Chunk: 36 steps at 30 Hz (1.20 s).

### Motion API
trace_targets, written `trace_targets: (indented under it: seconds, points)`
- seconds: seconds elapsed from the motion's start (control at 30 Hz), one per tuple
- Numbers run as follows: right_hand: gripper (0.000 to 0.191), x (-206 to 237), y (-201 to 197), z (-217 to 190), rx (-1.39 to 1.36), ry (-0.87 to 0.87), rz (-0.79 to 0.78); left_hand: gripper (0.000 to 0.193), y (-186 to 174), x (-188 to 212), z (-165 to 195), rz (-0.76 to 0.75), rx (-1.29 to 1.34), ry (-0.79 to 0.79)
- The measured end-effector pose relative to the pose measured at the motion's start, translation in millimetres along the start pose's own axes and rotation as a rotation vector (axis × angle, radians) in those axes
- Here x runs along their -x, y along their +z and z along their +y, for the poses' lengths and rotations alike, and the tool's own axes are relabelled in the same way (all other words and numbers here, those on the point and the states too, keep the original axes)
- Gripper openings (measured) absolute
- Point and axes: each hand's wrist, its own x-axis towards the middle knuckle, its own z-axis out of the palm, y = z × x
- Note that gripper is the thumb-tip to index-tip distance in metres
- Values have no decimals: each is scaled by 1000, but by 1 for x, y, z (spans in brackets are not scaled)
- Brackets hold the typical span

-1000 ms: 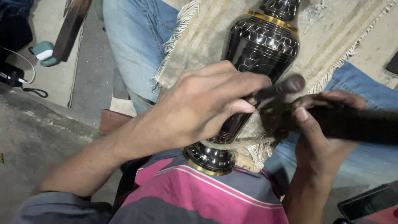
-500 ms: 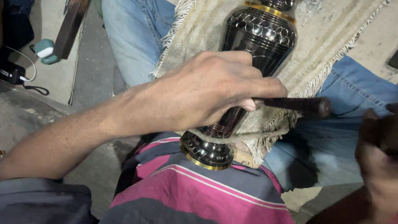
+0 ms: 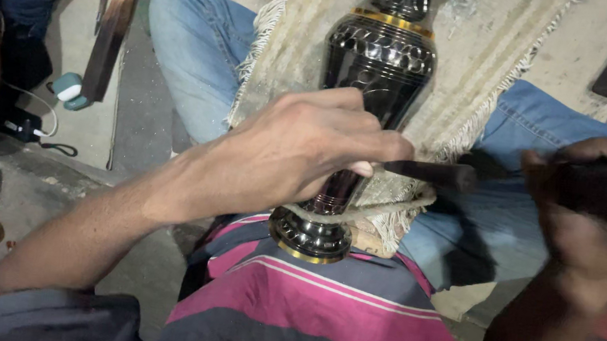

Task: The person sits on the floor with a dark metal vase held between their feet and lap. They hold a punch against the vase surface and strike it with a wooden mallet, working around the body to hammer a decorative pattern into the metal.

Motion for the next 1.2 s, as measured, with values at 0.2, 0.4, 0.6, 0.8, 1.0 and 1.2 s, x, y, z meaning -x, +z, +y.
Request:
trace_targets:
  seconds: [0.2, 0.4, 0.6, 0.8, 1.0, 1.2]
  points:
    - [35, -22, -4, -25, -43, -30, -3, 30, 0, 8, 6, 42, -5, -63]
    - [39, -37, -1, -68, -128, 37, -56, 23, 13, 16, 20, 257, -10, -141]
    - [52, -78, 3, -145, 36, 108, -180, 20, 33, 24, 30, 443, -69, -263]
    - [51, -121, 6, -179, 571, -234, -431, 13, 60, 29, 37, 644, -53, -388]
    - [52, -124, 16, -197, 792, -537, -458, 7, 85, 35, 41, 800, -78, -461]
    - [44, -136, 35, -229, 893, -690, -408, 18, 93, 41, 41, 817, 108, -390]
